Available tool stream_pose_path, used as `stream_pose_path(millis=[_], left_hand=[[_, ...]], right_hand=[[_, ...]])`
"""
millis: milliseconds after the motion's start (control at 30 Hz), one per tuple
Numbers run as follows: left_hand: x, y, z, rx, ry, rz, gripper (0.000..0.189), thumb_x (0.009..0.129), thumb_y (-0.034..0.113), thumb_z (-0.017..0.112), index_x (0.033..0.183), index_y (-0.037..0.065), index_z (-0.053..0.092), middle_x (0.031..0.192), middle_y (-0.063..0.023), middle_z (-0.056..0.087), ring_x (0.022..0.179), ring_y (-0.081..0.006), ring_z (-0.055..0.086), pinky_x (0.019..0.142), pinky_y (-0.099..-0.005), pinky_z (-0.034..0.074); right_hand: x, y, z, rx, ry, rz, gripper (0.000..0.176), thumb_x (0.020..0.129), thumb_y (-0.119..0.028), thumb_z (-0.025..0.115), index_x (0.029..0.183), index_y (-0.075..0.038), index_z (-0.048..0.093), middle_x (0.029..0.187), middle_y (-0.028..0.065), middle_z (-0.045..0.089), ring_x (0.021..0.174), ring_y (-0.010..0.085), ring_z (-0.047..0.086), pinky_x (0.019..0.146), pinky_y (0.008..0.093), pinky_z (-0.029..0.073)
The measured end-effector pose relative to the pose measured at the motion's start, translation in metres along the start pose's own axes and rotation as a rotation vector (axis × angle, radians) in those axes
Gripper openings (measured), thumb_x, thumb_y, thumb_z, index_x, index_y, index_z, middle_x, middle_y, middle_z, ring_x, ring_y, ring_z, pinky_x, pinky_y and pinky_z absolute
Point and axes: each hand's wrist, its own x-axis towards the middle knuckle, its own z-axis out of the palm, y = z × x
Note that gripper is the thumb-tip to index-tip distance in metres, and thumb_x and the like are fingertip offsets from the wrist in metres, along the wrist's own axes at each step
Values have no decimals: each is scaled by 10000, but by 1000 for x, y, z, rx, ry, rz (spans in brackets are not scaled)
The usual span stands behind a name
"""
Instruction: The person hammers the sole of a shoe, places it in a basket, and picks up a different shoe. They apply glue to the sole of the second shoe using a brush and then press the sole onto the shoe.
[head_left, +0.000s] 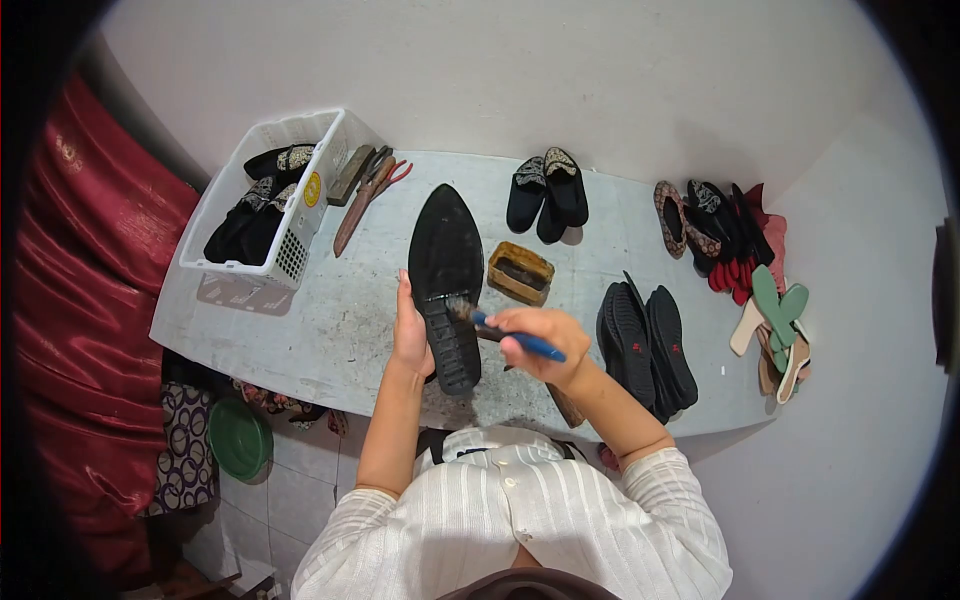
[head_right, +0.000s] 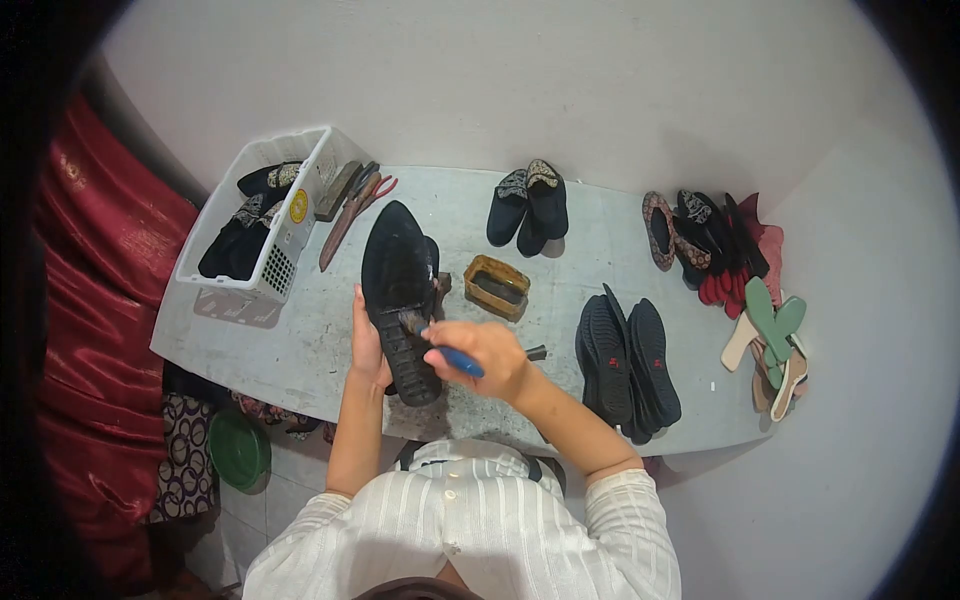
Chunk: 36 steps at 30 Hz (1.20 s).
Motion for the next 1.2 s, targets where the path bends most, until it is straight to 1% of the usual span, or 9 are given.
stream_pose_path(millis=[167,233,367,433,500,633,733,833,1200], left_hand=[[-2,1,15,-91,-93,35,722,898,637,200,1063,22,541,834,-133,619,738,-228,620,684,-346,519],[-1,0,19,-122,41,75,705,907,619,193,1074,26,537,844,-137,617,741,-234,614,691,-351,513],[-1,7,17,-169,-139,68,669,923,583,198,1109,31,527,886,-149,611,776,-238,605,725,-365,501],[-3,7,19,-197,-27,66,665,925,576,207,1113,23,526,877,-148,606,780,-236,597,726,-363,495],[-5,9,17,-132,-148,85,656,927,570,216,1115,22,524,880,-146,603,770,-233,595,722,-363,494],[-3,4,23,-174,85,150,658,929,572,213,1118,25,526,863,-136,612,763,-220,600,706,-341,496],[-6,9,14,-49,-144,123,666,928,576,205,1127,29,527,860,-123,621,754,-215,606,699,-330,498],[-10,10,21,-93,-1,207,668,925,584,205,1104,33,536,856,-122,626,742,-215,609,695,-328,500],[-12,8,22,-43,-127,122,689,921,597,191,1063,23,545,858,-138,620,749,-220,603,712,-334,494]], right_hand=[[24,-1,-1,73,175,-38,201,829,-142,655,918,15,568,849,174,660,691,242,669,617,296,542],[22,-3,4,94,12,-132,197,794,-114,679,911,16,589,894,182,660,716,256,669,631,307,545],[14,-10,6,104,-82,-19,196,736,-35,686,901,21,598,893,174,663,762,270,671,668,326,544],[17,0,2,95,93,-21,201,714,-19,654,896,37,592,858,169,661,748,268,672,653,318,540],[21,-2,-11,-21,73,22,370,591,57,683,947,20,588,915,160,654,797,274,663,687,326,540],[17,-8,-4,95,88,-44,347,612,24,689,943,14,587,905,149,652,786,269,661,660,317,538],[17,-13,1,39,-93,-140,311,653,-55,701,935,9,584,908,139,650,718,269,647,594,313,520],[18,-5,-9,-23,-66,-104,311,651,-54,703,933,10,587,903,141,651,702,271,644,590,320,519],[23,-15,-2,24,-84,-191,324,644,-70,704,935,10,585,879,132,644,661,238,636,537,301,503]])
